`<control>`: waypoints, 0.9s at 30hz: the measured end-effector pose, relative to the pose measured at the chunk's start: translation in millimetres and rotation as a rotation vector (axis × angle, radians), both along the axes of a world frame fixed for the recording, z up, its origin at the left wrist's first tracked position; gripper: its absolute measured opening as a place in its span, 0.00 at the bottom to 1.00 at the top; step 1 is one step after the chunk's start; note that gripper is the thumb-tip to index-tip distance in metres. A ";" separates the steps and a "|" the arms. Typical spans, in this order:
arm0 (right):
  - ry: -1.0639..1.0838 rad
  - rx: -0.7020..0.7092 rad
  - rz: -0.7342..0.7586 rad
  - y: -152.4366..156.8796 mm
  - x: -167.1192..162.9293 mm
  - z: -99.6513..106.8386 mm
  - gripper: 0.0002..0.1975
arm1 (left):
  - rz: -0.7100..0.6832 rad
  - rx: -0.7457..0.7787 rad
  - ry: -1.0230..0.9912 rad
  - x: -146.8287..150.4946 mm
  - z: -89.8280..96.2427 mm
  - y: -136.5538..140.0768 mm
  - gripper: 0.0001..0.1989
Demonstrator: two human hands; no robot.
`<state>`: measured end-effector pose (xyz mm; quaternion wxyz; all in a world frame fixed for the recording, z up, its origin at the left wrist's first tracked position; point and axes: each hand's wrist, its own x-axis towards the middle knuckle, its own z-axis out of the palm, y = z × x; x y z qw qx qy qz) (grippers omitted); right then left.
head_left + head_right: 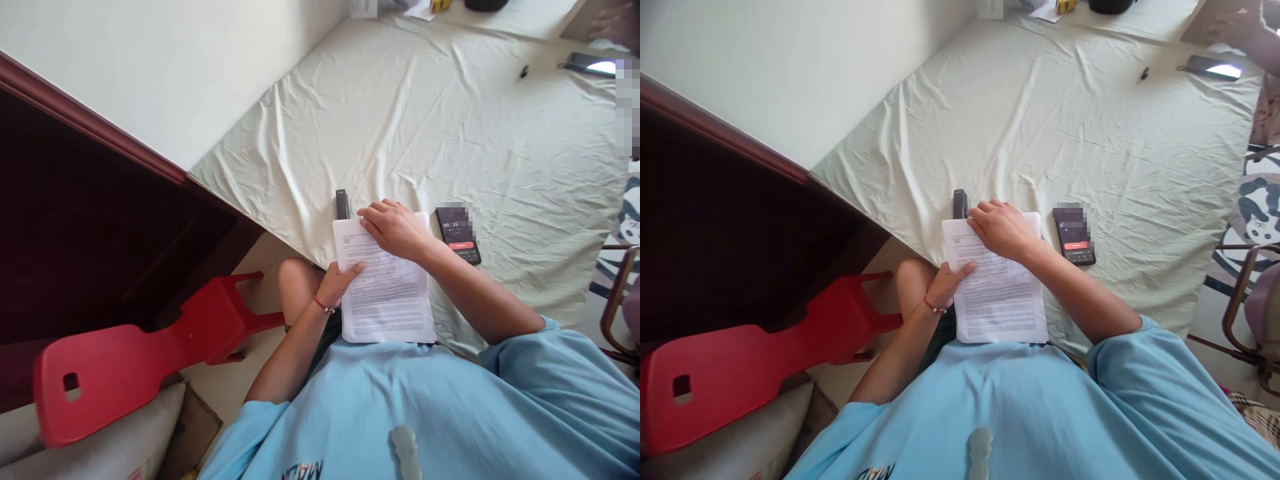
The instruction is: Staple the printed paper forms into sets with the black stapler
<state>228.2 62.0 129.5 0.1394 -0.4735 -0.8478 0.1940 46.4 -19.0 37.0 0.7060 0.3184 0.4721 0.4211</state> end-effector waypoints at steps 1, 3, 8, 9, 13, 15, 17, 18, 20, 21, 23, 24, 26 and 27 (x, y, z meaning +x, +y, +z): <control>0.037 -0.005 -0.013 2.2 -1.8 -4.9 0.20 | 0.017 -0.014 -0.005 0.2 -0.1 -0.4 0.28; 0.102 -0.073 -0.044 9.7 -4.7 -16.3 0.19 | 0.045 -0.062 -0.031 0.8 -1.0 -0.6 0.29; 0.114 -0.389 -0.148 39.5 -12.7 -44.0 0.11 | 0.134 -0.192 -0.084 1.6 -8.4 0.7 0.25; 0.108 -0.434 -0.152 45.0 -14.6 -48.6 0.09 | 0.167 -0.196 -0.078 1.5 -9.9 0.9 0.22; 0.055 -0.465 -0.160 59.0 -23.5 -61.7 0.09 | 0.244 -0.224 -0.038 0.7 -12.5 3.3 0.12; 0.013 -0.443 -0.162 61.9 -28.1 -65.1 0.10 | 0.258 -0.253 -0.021 0.1 -12.6 6.1 0.09; -0.032 -0.425 -0.168 64.0 -31.9 -67.1 0.10 | 0.269 -0.280 -0.007 -0.9 -13.0 9.7 0.07; -0.052 -0.419 -0.175 65.2 -33.4 -67.8 0.10 | 0.270 -0.290 -0.003 -1.7 -13.6 11.5 0.06; -0.080 -0.413 -0.193 68.5 -35.5 -69.5 0.10 | 0.257 -0.302 -0.002 -3.4 -15.1 14.4 0.07; -0.088 -0.411 -0.201 70.6 -36.1 -70.5 0.10 | 0.251 -0.303 -0.003 -4.3 -16.1 15.3 0.08; -0.098 -0.406 -0.215 75.4 -36.3 -72.8 0.09 | 0.247 -0.293 -0.001 -5.5 -17.8 15.8 0.09; -0.101 -0.403 -0.217 77.7 -36.1 -74.0 0.09 | 0.249 -0.285 0.003 -5.8 -18.5 15.4 0.09; -0.105 -0.398 -0.218 81.3 -34.7 -75.8 0.10 | 0.249 -0.266 0.018 -5.7 -19.3 13.9 0.09; -0.105 -0.396 -0.217 82.2 -33.8 -76.4 0.10 | 0.244 -0.254 0.026 -5.6 -19.4 12.9 0.09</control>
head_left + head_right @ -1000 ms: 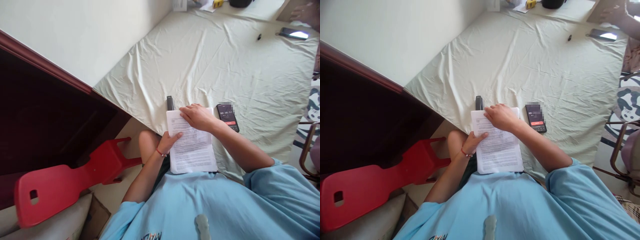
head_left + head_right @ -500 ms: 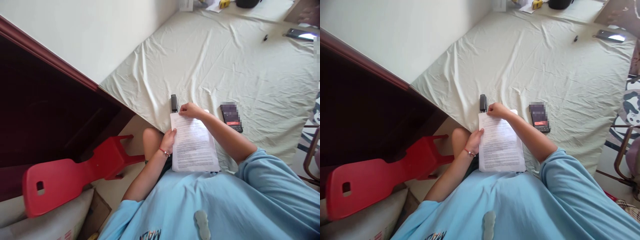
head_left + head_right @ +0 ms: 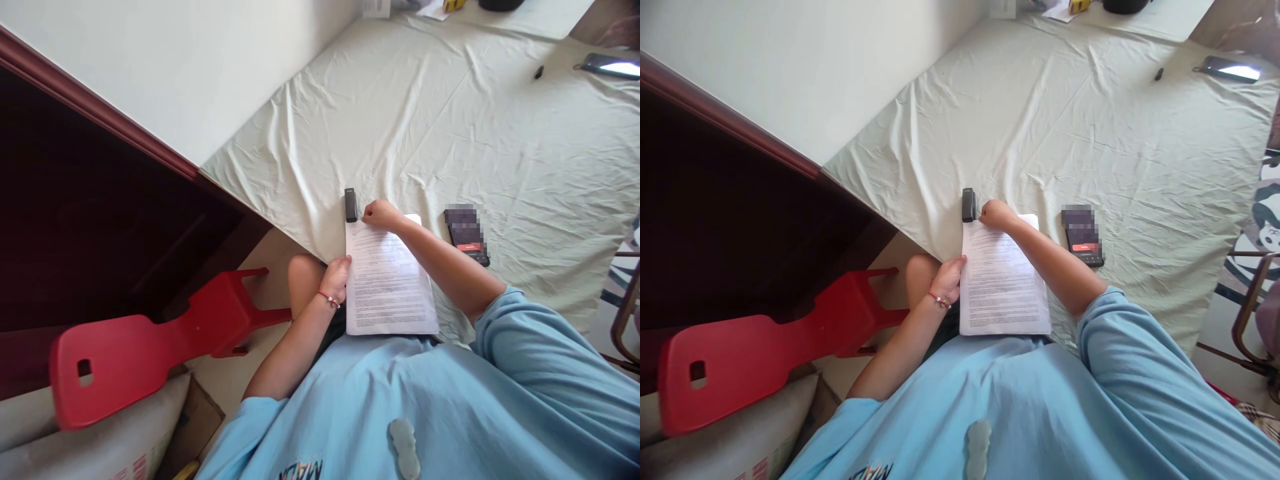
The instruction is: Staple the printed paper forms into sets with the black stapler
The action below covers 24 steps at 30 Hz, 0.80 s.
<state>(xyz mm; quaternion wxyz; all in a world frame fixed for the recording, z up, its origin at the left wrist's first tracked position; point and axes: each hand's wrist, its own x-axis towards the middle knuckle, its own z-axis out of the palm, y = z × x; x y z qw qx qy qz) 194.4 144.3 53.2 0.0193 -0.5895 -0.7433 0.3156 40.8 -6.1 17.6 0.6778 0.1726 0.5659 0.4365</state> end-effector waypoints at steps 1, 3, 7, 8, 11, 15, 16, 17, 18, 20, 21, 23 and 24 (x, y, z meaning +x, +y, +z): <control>0.001 0.002 0.003 0.2 1.1 -0.3 0.10 | -0.009 0.012 0.011 0.0 0.0 -0.8 0.09; 0.020 0.013 0.019 -1.3 3.6 -0.2 0.11 | -0.028 0.049 0.036 -0.8 0.2 -0.6 0.09; 0.104 0.047 0.067 -9.0 9.0 1.0 0.12 | -0.041 0.156 0.145 -3.8 -0.6 12.7 0.06; 0.119 0.049 0.076 -10.9 10.1 1.2 0.12 | -0.035 0.175 0.190 -3.9 -1.0 19.1 0.05; 0.142 0.052 0.098 -14.6 11.8 1.9 0.13 | -0.015 0.159 0.303 -0.6 -1.3 41.1 0.05; 0.158 0.065 0.121 -15.6 10.9 3.5 0.14 | -0.080 0.165 0.325 8.7 0.6 62.3 0.08; 0.159 0.065 0.128 -15.6 10.5 3.8 0.15 | -0.085 0.167 0.329 10.5 1.2 64.9 0.08; 0.160 0.065 0.134 -15.6 10.2 3.9 0.15 | -0.084 0.165 0.337 11.9 1.6 66.5 0.08; 0.161 0.066 0.142 -15.7 10.0 3.9 0.15 | -0.080 0.162 0.351 12.9 1.9 67.3 0.08; 0.165 0.074 0.162 -16.2 9.9 3.5 0.15 | -0.076 0.157 0.373 14.1 2.3 67.6 0.09; 0.167 0.078 0.175 -16.6 9.9 3.3 0.15 | -0.077 0.146 0.372 14.3 2.4 67.3 0.10; 0.163 0.074 0.191 -17.5 9.7 3.2 0.15 | -0.088 0.107 0.345 14.5 3.4 66.7 0.10; 0.156 0.065 0.194 -17.8 9.3 3.5 0.15 | -0.090 0.082 0.317 14.3 4.3 66.4 0.10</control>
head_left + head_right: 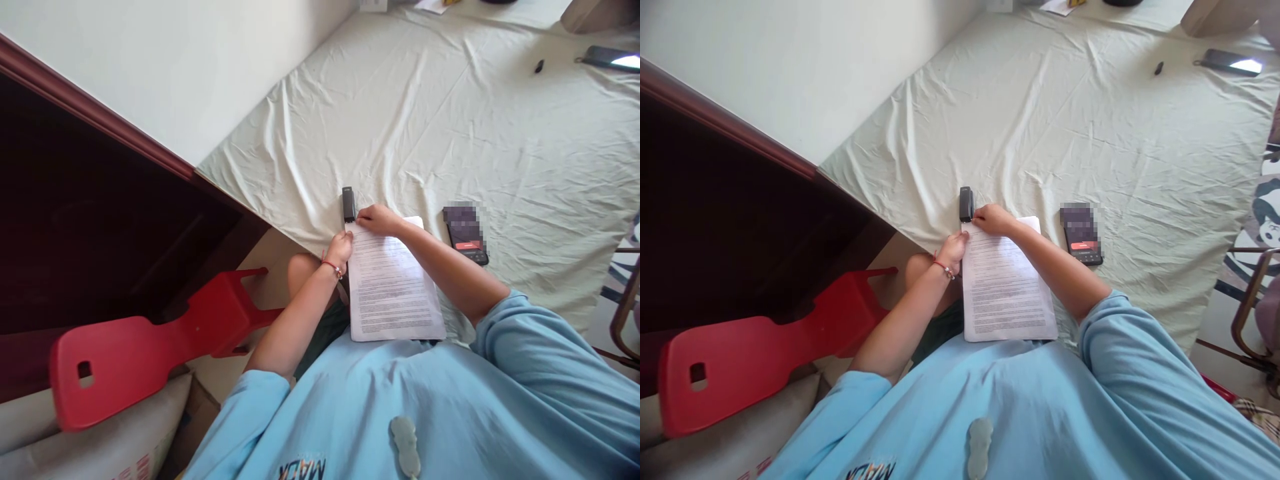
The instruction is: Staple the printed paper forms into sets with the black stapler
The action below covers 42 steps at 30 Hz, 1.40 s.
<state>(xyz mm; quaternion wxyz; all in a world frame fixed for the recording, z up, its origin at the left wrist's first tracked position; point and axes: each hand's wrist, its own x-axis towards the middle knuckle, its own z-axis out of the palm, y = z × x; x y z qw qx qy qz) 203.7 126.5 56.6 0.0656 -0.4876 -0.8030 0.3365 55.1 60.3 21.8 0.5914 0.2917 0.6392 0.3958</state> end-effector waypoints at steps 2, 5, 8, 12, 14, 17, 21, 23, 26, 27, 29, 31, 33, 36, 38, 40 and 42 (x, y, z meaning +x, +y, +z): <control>-0.030 -0.010 -0.003 0.0 -1.6 1.3 0.15 | 0.021 -0.062 -0.071 -0.6 2.9 -0.5 0.11; -0.122 0.003 -0.003 2.1 -6.5 3.8 0.16 | 0.065 -0.140 -0.160 -1.4 9.2 -1.5 0.10; -0.220 0.003 0.001 6.2 -13.1 4.9 0.17 | 0.079 -0.181 -0.195 -1.0 15.4 -2.9 0.10; -0.280 -0.030 -0.006 11.8 -20.8 5.5 0.17 | 0.114 -0.230 -0.225 -0.4 19.8 -4.2 0.10; -0.297 -0.040 -0.005 13.5 -23.1 6.5 0.16 | 0.136 -0.247 -0.230 -0.8 19.8 -4.5 0.09; -0.305 -0.041 -0.003 14.1 -24.6 8.4 0.15 | 0.163 -0.275 -0.233 -1.1 18.2 -4.3 0.09; -0.305 -0.037 -0.034 13.9 -24.6 8.0 0.15 | 0.189 -0.289 -0.234 -0.1 17.5 -3.5 0.08; -0.299 -0.033 -0.063 15.3 -24.4 6.2 0.16 | 0.199 -0.280 -0.230 0.5 18.4 -3.7 0.08; -0.287 -0.028 -0.092 19.9 -24.4 2.6 0.16 | 0.204 -0.271 -0.221 0.8 19.7 -4.8 0.08; -0.281 -0.026 -0.096 21.4 -24.5 1.3 0.16 | 0.204 -0.269 -0.217 0.8 19.6 -5.4 0.07; -0.269 -0.017 -0.100 23.1 -24.4 -0.9 0.15 | 0.207 -0.260 -0.208 0.9 18.9 -6.5 0.07; -0.254 -0.006 -0.099 21.0 -23.3 -2.6 0.16 | 0.211 -0.248 -0.198 1.1 17.4 -7.7 0.07; -0.222 0.055 -0.112 14.1 -20.4 -3.5 0.16 | 0.209 -0.235 -0.194 1.3 16.0 -9.3 0.09; -0.101 0.333 -0.135 -1.2 -12.5 -3.7 0.18 | 0.194 -0.212 -0.199 1.2 13.9 -12.3 0.10; 0.004 0.515 -0.064 -10.1 -6.4 -3.9 0.20 | 0.183 -0.192 -0.203 0.8 12.2 -14.0 0.11; 0.063 0.582 0.066 -15.2 -1.4 -4.9 0.22 | 0.178 -0.174 -0.205 0.4 10.0 -14.9 0.12; 0.067 0.581 0.157 -17.3 1.7 -7.0 0.25 | 0.176 -0.165 -0.208 0.2 7.7 -14.9 0.12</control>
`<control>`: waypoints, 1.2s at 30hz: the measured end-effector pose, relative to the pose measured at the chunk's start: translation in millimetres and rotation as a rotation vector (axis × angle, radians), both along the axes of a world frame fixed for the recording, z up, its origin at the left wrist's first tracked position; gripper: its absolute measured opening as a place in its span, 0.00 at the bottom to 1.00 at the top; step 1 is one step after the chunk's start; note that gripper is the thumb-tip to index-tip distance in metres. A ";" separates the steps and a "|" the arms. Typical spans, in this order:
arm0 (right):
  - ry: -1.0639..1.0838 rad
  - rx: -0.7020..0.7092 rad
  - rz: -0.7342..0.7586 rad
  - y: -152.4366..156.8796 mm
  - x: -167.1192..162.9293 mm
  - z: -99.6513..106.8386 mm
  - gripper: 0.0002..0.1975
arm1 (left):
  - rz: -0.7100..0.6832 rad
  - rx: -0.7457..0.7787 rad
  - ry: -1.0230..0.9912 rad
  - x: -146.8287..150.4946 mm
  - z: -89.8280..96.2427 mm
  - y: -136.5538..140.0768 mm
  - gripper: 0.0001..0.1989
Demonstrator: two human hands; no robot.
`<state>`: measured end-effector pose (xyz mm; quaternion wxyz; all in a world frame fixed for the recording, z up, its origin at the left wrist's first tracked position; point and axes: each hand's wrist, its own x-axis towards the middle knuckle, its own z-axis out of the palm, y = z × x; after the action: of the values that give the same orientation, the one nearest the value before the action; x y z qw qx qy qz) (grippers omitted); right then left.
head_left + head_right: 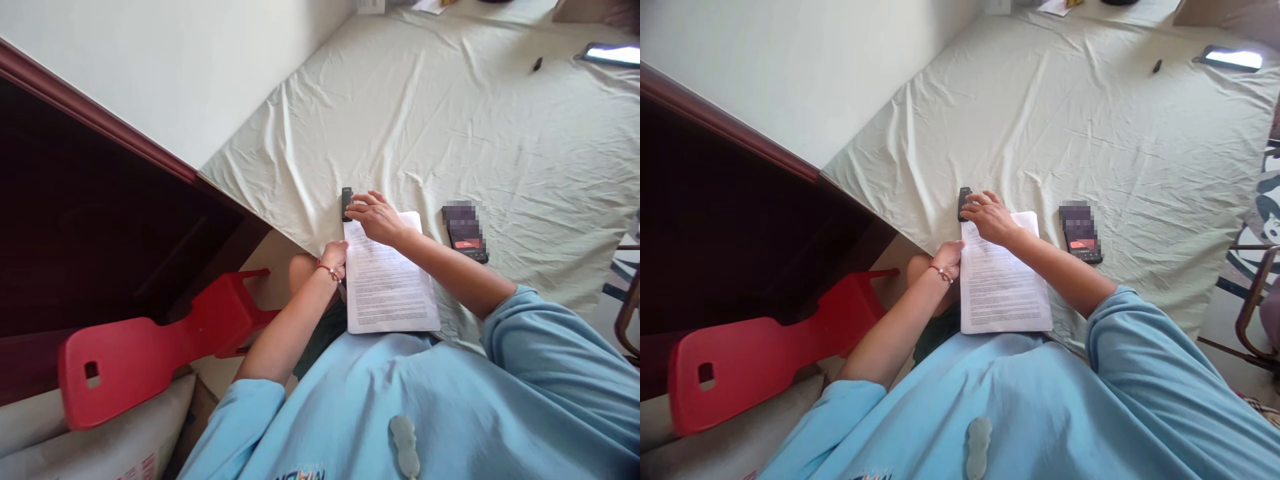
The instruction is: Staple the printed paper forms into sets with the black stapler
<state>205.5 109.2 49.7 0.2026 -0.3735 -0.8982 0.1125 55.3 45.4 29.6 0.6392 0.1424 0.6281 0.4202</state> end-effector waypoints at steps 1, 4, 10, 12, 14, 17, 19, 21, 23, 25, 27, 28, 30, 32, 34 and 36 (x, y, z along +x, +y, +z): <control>-0.016 -0.008 0.017 -0.6 0.9 -1.3 0.27 | -0.001 0.002 -0.002 0.1 -0.9 0.1 0.12; -0.050 -0.047 0.012 -3.7 1.2 -5.0 0.29 | -0.005 0.003 -0.011 0.9 -2.0 0.5 0.10; -0.071 -0.079 -0.025 -11.6 -3.8 -2.4 0.28 | 0.002 0.020 -0.012 2.6 3.6 -1.6 0.09; -0.061 -0.090 -0.038 -12.2 -5.9 -0.3 0.28 | -0.003 0.029 -0.008 3.2 6.7 -4.0 0.09; -0.020 -0.107 -0.083 -13.8 -6.1 0.9 0.27 | -0.014 0.037 -0.007 3.9 9.6 -8.3 0.07; 0.064 -0.142 -0.247 -22.9 2.3 -0.1 0.25 | -0.020 0.050 -0.002 3.6 11.8 -20.4 0.05; 0.106 -0.184 -0.390 -35.2 15.1 -3.0 0.27 | -0.004 0.094 0.008 1.1 10.8 -32.0 0.03; 0.161 -0.242 -0.513 -51.5 31.6 -8.3 0.29 | 0.016 0.183 -0.003 -3.5 8.0 -44.8 0.03; 0.243 -0.319 -0.591 -69.4 48.1 -15.1 0.34 | 0.031 0.268 -0.044 -9.5 4.1 -56.5 0.07; 0.340 -0.412 -0.638 -86.0 61.1 -21.3 0.39 | 0.057 0.309 -0.077 -15.9 0.3 -64.9 0.12; 0.447 -0.495 -0.682 -99.2 69.7 -24.4 0.43 | 0.094 0.322 -0.096 -22.2 -2.8 -69.8 0.14; 0.502 -0.532 -0.700 -104.2 72.6 -24.3 0.45 | 0.112 0.329 -0.103 -25.2 -4.2 -71.2 0.15; 0.592 -0.615 -0.707 -111.9 76.4 -21.3 0.47 | 0.136 0.344 -0.117 -30.9 -6.6 -72.7 0.16; 0.651 -0.721 -0.667 -117.2 78.8 -16.8 0.45 | 0.151 0.352 -0.129 -35.8 -9.3 -73.3 0.17; 0.698 -0.823 -0.585 -121.2 80.5 -14.1 0.37 | 0.165 0.353 -0.144 -39.0 -12.5 -73.4 0.18; 0.742 -0.882 -0.502 -124.0 81.9 -15.1 0.27 | 0.170 0.355 -0.155 -39.7 -15.8 -72.9 0.19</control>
<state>287.4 -14.9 34.6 0.3479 -0.5574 -0.5222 0.5436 15.7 -27.6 13.8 0.6127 0.1668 0.5031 0.5862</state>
